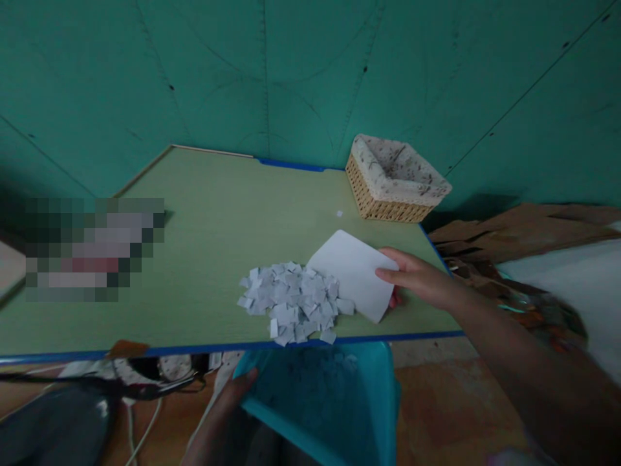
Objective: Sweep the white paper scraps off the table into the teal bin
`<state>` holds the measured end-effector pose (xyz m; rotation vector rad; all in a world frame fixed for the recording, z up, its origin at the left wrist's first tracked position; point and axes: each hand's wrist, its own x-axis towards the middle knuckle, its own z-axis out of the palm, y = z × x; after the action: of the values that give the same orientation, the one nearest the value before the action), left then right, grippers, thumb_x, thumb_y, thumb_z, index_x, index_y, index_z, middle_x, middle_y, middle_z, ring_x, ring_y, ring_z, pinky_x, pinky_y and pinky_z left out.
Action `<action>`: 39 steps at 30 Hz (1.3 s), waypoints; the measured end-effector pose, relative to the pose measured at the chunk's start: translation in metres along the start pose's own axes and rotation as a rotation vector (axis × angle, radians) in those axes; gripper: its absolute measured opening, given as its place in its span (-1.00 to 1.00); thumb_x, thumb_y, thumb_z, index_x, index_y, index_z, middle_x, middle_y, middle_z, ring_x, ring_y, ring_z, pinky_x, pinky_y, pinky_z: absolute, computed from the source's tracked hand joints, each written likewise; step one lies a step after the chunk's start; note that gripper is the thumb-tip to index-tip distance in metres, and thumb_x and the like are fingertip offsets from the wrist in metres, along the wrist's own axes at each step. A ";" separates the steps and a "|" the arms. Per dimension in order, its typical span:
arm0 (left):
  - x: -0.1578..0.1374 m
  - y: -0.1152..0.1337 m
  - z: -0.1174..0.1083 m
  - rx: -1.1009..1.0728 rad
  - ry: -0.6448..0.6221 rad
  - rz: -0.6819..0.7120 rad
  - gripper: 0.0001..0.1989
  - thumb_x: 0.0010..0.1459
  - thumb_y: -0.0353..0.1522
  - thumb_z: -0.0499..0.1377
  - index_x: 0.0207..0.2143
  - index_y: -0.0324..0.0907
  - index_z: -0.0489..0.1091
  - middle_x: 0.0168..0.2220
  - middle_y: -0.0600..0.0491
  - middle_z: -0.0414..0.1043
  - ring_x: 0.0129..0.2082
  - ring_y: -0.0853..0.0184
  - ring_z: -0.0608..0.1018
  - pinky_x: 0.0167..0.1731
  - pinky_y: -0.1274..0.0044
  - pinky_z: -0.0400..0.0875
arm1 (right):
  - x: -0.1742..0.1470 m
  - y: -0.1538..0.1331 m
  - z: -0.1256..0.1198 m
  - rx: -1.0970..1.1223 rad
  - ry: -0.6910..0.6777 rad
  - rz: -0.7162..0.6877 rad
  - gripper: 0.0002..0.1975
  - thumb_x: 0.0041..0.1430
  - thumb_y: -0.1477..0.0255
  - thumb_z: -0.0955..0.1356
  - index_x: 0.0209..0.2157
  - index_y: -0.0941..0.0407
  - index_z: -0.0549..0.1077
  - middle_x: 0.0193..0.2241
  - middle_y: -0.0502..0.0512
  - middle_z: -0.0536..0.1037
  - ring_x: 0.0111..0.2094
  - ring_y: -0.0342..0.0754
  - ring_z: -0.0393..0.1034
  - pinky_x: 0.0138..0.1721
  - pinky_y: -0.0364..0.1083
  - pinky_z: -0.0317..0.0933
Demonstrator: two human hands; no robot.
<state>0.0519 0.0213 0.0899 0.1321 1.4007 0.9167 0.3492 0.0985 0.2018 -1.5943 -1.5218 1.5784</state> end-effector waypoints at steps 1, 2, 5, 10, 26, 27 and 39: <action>-0.001 0.000 0.000 -0.003 -0.001 0.008 -0.64 -0.38 -0.34 0.37 -0.39 -0.02 0.44 -0.25 -0.02 0.61 0.20 -0.10 0.06 0.07 0.11 0.17 | -0.002 0.000 0.000 0.003 0.001 0.001 -0.68 0.08 0.22 0.28 -0.20 0.12 0.24 -0.62 -0.08 0.43 -0.66 -0.17 0.30 -0.64 -0.19 0.11; -0.001 0.000 0.001 -0.004 -0.001 0.017 -0.64 -0.37 -0.34 0.36 -0.39 -0.02 0.44 -0.24 -0.01 0.60 0.20 -0.10 0.08 0.06 0.11 0.18 | -0.003 0.001 0.001 0.008 0.003 0.006 -0.68 0.07 0.21 0.29 -0.21 0.12 0.24 -0.62 -0.08 0.43 -0.66 -0.17 0.30 -0.64 -0.19 0.11; -0.002 0.001 0.001 0.005 0.003 0.043 -0.61 -0.37 -0.38 0.36 -0.35 0.00 0.44 -0.24 0.04 0.61 0.20 -0.09 0.09 0.06 0.10 0.19 | -0.009 0.001 0.005 0.019 0.002 0.024 -0.69 0.07 0.21 0.29 -0.23 0.11 0.23 -0.62 -0.08 0.43 -0.65 -0.17 0.30 -0.64 -0.19 0.11; -0.010 0.006 0.001 0.026 0.007 0.046 -0.70 -0.29 -0.33 0.34 -0.38 -0.01 0.44 -0.32 0.04 0.62 0.20 -0.06 0.10 0.09 0.12 0.13 | -0.018 -0.001 0.014 0.038 -0.021 0.013 -0.75 0.10 0.23 0.27 -0.28 0.10 0.21 -0.59 -0.07 0.45 -0.64 -0.19 0.31 -0.62 -0.21 0.12; -0.028 0.006 -0.001 -0.080 -0.023 -0.065 -0.75 -0.13 -0.27 0.28 -0.32 -0.11 0.47 -0.09 -0.04 0.53 0.18 -0.01 0.16 0.00 0.20 0.31 | -0.048 0.011 0.038 0.145 0.004 -0.001 -0.74 0.15 0.22 0.27 -0.24 0.11 0.25 -0.55 -0.05 0.43 -0.58 -0.20 0.33 -0.60 -0.22 0.20; -0.028 0.006 0.000 -0.076 -0.025 -0.073 -0.76 -0.13 -0.27 0.28 -0.32 -0.10 0.46 -0.09 -0.03 0.53 0.19 -0.01 0.16 -0.01 0.20 0.32 | -0.051 0.013 0.039 0.132 0.006 -0.006 -0.74 0.16 0.22 0.26 -0.23 0.12 0.26 -0.54 -0.05 0.43 -0.57 -0.20 0.33 -0.59 -0.22 0.20; -0.047 0.011 0.005 -0.098 -0.090 0.015 -0.72 -0.08 -0.26 0.25 -0.23 -0.01 0.48 -0.11 0.05 0.55 0.23 0.05 0.05 0.09 0.21 0.20 | -0.090 0.009 0.062 -0.253 0.156 0.003 -0.68 0.20 0.20 0.19 -0.12 0.07 0.35 -0.30 0.08 0.50 -0.28 -0.04 0.40 -0.30 -0.08 0.29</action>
<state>0.0557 0.0016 0.1336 0.1085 1.2708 0.9787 0.3202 -0.0067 0.2158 -1.8078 -1.6850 1.2683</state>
